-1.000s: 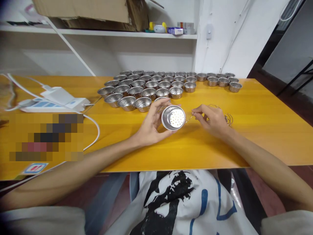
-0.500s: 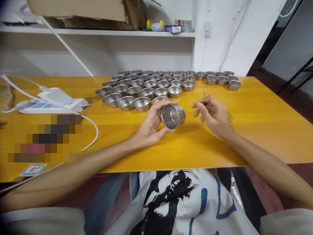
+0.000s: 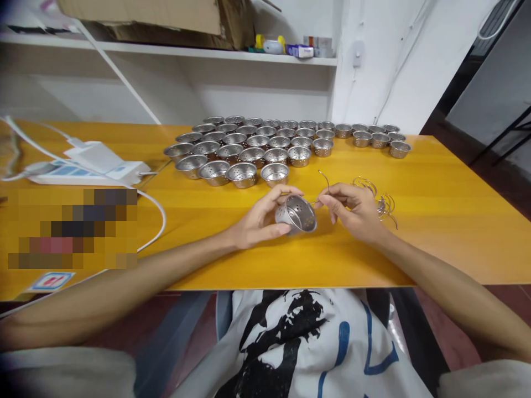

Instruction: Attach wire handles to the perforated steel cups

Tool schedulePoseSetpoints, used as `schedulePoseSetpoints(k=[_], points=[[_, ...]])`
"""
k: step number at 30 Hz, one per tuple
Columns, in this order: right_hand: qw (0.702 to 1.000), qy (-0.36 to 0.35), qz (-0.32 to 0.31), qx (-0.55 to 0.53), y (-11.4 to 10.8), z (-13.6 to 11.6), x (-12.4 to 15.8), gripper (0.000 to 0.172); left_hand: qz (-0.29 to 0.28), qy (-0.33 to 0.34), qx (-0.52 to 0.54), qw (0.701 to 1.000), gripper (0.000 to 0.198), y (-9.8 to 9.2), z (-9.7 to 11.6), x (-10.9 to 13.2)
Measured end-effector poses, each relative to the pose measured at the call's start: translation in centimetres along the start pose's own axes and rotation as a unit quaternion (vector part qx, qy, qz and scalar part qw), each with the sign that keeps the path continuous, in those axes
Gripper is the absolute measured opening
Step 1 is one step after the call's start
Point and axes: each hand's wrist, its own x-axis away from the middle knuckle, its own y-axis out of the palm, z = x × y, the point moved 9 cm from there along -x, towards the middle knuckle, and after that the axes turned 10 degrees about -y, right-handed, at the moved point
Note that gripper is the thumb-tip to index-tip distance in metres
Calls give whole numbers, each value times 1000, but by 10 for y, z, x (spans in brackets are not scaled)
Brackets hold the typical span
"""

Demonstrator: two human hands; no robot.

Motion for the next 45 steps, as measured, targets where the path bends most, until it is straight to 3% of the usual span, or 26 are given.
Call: schedulePoseSetpoints(k=[6, 11, 17, 22, 25, 32, 39, 45], points=[[1000, -13, -9, 6, -2, 6, -2, 24, -12, -12, 32, 999, 61, 0, -1, -1], [989, -74, -58, 112, 6, -2, -1, 14, -16, -26, 46, 998, 63, -2, -9, 0], [936, -219, -88, 260, 12, -25, 4, 32, -24, -46, 76, 996, 62, 0, -14, 0], [896, -287, -97, 324, 20, -33, 10, 22, -14, -80, 101, 992, 63, 0, -26, -3], [904, -274, -66, 322, 20, -31, 9, 23, -20, -103, 114, 988, 64, 3, -32, -5], [947, -243, -54, 201, 27, -28, 4, 47, -39, -105, 185, 976, 60, 10, -30, -7], [973, -181, -110, 93, 28, -25, 0, 39, -37, -113, 242, 963, 56, 11, -35, -10], [989, -106, -93, 44, 23, -11, -4, 34, -45, -106, 210, 971, 56, 12, -32, -9]])
